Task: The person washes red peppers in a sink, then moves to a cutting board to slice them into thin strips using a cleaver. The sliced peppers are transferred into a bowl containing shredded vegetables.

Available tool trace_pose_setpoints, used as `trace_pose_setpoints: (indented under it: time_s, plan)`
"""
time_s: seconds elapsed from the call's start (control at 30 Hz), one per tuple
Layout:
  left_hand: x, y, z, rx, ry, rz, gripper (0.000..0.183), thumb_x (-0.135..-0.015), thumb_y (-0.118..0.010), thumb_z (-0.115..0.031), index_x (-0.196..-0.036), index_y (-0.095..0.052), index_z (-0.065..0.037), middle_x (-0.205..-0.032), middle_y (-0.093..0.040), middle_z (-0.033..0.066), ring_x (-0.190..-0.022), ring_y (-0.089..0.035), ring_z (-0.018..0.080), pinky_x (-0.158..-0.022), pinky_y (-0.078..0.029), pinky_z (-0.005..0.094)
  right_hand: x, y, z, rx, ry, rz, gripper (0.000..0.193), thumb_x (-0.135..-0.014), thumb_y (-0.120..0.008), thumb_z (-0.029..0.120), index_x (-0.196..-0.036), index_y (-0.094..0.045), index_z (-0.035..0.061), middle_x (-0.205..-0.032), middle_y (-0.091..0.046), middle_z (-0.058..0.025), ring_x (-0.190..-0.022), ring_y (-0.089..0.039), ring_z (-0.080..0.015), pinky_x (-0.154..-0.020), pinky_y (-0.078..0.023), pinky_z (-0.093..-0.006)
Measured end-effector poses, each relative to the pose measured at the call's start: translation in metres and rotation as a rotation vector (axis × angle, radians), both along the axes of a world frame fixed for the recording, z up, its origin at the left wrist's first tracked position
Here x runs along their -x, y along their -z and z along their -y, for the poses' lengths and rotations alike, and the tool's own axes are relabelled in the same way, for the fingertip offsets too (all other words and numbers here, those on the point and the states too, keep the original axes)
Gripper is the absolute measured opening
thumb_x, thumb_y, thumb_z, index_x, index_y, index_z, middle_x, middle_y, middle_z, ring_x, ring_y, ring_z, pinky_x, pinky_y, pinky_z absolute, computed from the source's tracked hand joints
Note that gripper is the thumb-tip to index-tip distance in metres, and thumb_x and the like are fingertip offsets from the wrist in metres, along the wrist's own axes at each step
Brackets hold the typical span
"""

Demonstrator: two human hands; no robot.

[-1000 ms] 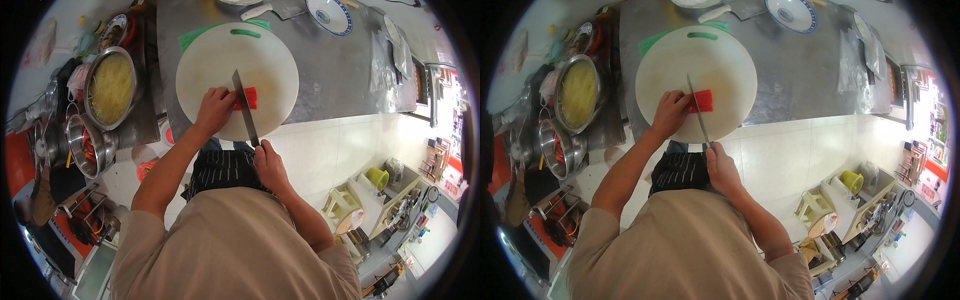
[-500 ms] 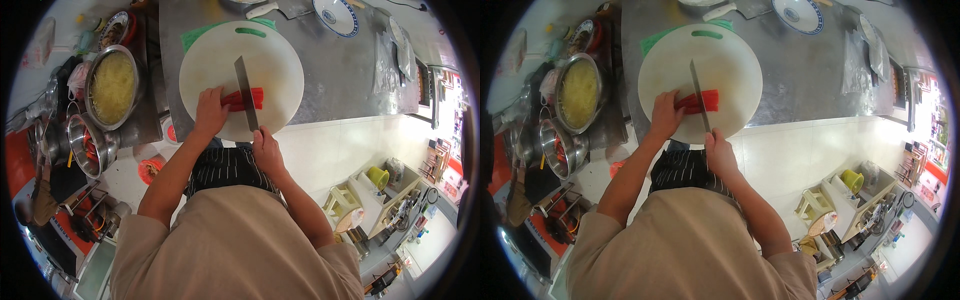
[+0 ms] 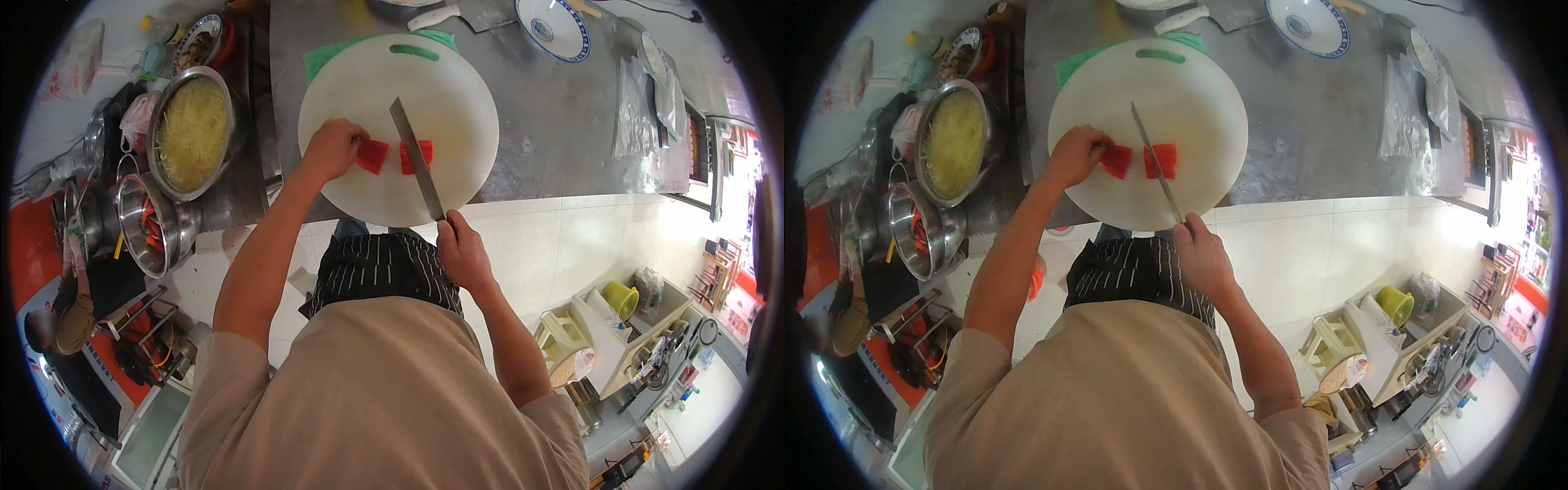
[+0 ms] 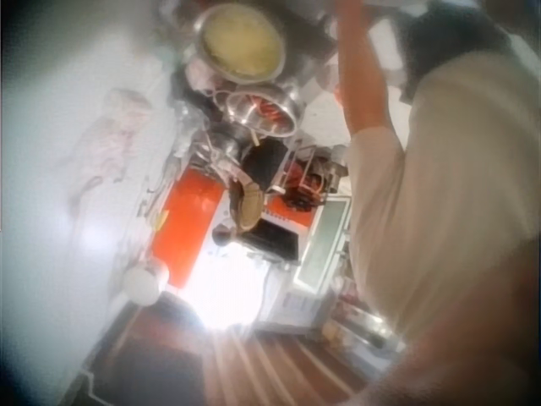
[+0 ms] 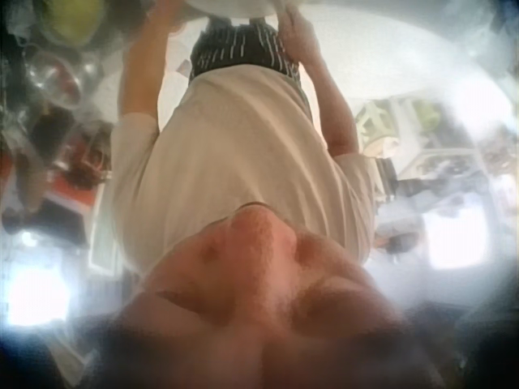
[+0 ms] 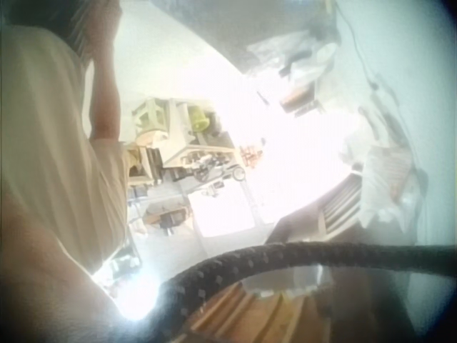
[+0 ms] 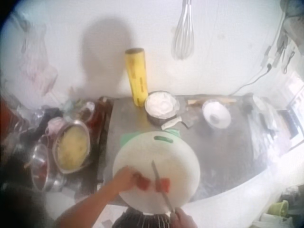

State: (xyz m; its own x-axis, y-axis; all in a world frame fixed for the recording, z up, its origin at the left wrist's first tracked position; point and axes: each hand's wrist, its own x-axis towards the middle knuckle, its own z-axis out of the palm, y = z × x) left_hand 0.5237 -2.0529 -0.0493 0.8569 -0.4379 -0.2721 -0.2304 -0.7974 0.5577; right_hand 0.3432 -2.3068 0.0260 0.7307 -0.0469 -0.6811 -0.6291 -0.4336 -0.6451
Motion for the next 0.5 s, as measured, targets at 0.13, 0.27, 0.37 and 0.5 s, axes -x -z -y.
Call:
trace_pose_setpoints:
  time_s: [0.13,0.27,0.37,0.5]
  plan:
    - [0.017,0.005,0.008,0.117,-0.056,0.457,0.026,-0.081,-0.073,-0.004,-0.107,-0.073,-0.005,-0.111,-0.064,0.0139,-0.106,-0.060,0.0356,-0.093,-0.052,0.0445,0.008,0.001,0.006,-0.048,-0.015,0.027,0.038,-0.105,-0.046,0.034,-0.118,-0.056,-0.0001,-0.091,-0.067,-0.0306,-0.093,-0.063,-0.0520,-0.081,-0.049,-0.0526]
    - [0.060,0.012,0.023,0.187,-0.063,0.555,0.027,-0.080,-0.074,-0.003,-0.106,-0.070,-0.001,-0.113,-0.062,0.0136,-0.108,-0.060,0.0352,-0.097,-0.052,0.0443,0.014,0.006,0.008,-0.060,-0.048,0.033,0.036,-0.104,-0.048,0.032,-0.113,-0.056,-0.0015,-0.090,-0.066,-0.0310,-0.092,-0.062,-0.0525,-0.080,-0.049,-0.0523]
    - [0.073,0.015,0.021,0.196,-0.010,0.571,0.029,-0.080,-0.074,-0.002,-0.109,-0.069,0.000,-0.115,-0.061,0.0142,-0.111,-0.060,0.0354,-0.099,-0.051,0.0436,0.016,0.006,0.014,0.011,-0.044,0.000,0.035,-0.103,-0.048,0.031,-0.113,-0.056,-0.0018,-0.089,-0.066,-0.0311,-0.091,-0.062,-0.0526,-0.080,-0.049,-0.0525]
    - [0.075,0.017,0.010,0.220,0.021,0.538,0.033,-0.081,-0.073,-0.001,-0.113,-0.068,0.001,-0.122,-0.061,0.0152,-0.117,-0.060,0.0354,-0.103,-0.050,0.0436,0.014,0.001,0.019,0.077,-0.110,0.137,0.029,-0.106,-0.052,0.028,-0.112,-0.055,-0.0005,-0.073,-0.063,-0.0207,-0.070,-0.062,-0.0430,-0.065,-0.047,-0.0472]
